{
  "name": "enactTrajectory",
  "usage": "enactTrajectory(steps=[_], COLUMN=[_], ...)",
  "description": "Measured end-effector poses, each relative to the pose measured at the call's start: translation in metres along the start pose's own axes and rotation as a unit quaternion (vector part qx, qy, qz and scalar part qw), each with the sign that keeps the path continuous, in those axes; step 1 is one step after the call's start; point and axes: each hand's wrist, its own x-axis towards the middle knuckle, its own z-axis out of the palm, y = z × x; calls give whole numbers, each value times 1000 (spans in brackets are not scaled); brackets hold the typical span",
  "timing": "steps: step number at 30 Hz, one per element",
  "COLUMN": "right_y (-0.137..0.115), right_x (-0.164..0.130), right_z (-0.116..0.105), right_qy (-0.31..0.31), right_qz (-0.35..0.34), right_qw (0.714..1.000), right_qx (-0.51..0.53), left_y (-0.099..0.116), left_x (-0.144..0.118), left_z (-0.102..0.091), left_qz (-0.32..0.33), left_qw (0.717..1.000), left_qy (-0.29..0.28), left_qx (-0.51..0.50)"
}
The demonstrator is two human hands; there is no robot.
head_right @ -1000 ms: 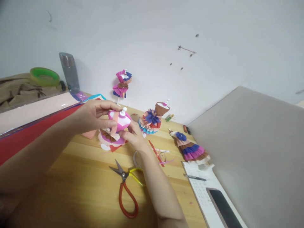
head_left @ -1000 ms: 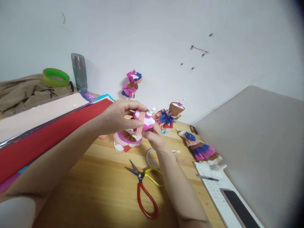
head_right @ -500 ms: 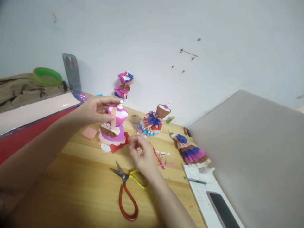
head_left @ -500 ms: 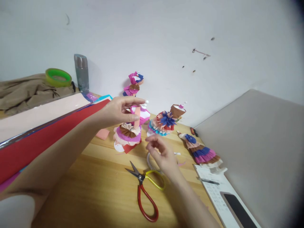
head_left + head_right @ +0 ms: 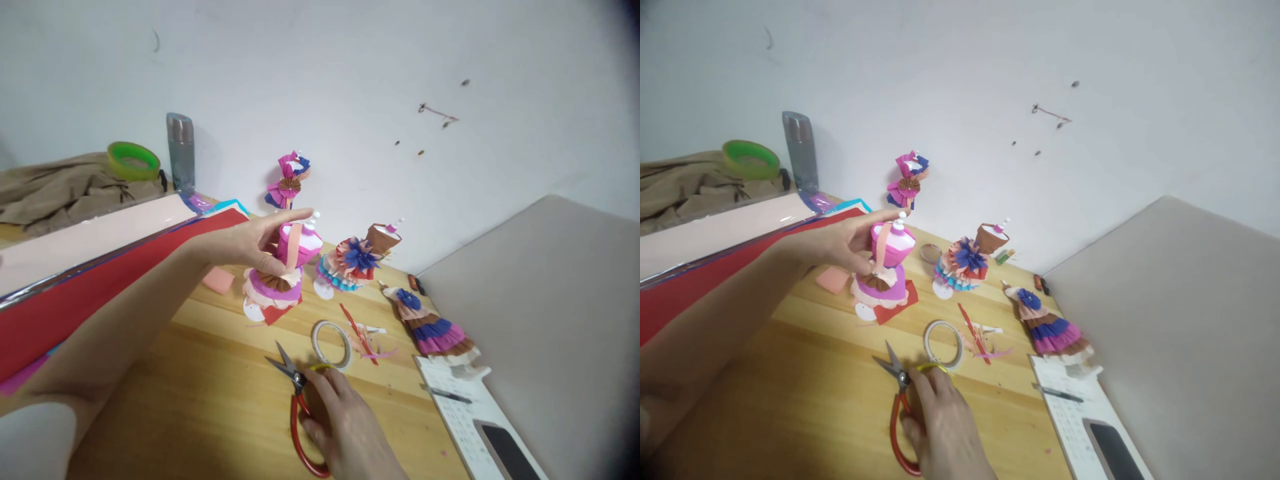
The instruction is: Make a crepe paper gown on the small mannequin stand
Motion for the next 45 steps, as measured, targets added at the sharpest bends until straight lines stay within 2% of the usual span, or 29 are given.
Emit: enactTrajectory(steps=[4, 7, 13, 20, 26, 28, 30, 31, 33, 34, 35, 36, 37, 38, 39, 40, 41, 43, 45], right_y=[7, 10, 14, 31, 36, 37, 37, 37, 36, 36, 36, 36, 36, 36, 37, 37, 37, 39, 40], right_x=[-2, -5, -11, -13, -13, -15, -17, -17, -17, -17, -16, -16, -15, -16, -16, -17, -17, -20, -21], right_z=[8, 7, -4, -19, -28, -26, -22, -20, -16, -15, -13, -13, -12, -11, -11, -10, -10, -8, -6], right_qy=[38, 33, 3, -1, 21, 47, 80, 95, 118, 126, 132, 136, 138, 137, 134, 129, 126, 128, 132], right_qz=[26, 27, -15, -19, -44, -74, -120, -143, -182, -197, -210, -221, -230, -236, -238, -240, -241, -243, -245], right_qw=[998, 998, 999, 997, 998, 995, 989, 984, 976, 972, 969, 966, 963, 962, 962, 962, 962, 961, 960], right_qx=[-42, -54, -35, 80, 49, 45, 42, 40, 31, 25, 18, 12, 6, 1, -3, -5, -6, -10, -14], left_y=[-2, -1, 3, 11, 18, 24, 34, 41, 54, 60, 64, 67, 66, 63, 57, 48, 36, 6, -26], left_x=[0, -1, -3, -5, -3, -3, -7, -11, -20, -25, -29, -33, -35, -36, -35, -33, -31, -28, -26], left_z=[-2, -1, -7, -8, -5, -3, 1, 4, 12, 17, 24, 32, 41, 52, 64, 77, 90, 115, 136], left_qz=[2, 1, -1, 2, -1, 25, 61, 85, 134, 156, 182, 180, 170, 158, 151, 136, 122, 123, 118], left_qw=[1000, 1000, 999, 1000, 1000, 999, 986, 968, 918, 912, 924, 946, 951, 936, 907, 875, 860, 845, 848], left_qy=[-12, -4, -43, -26, 0, 42, 139, 218, 333, 323, 252, 135, 4, -134, -222, -284, -291, -261, -224], left_qx=[-7, -11, -28, 5, 1, 23, 65, 95, 169, 199, 222, 235, 257, 285, 326, 368, 402, 450, 465])
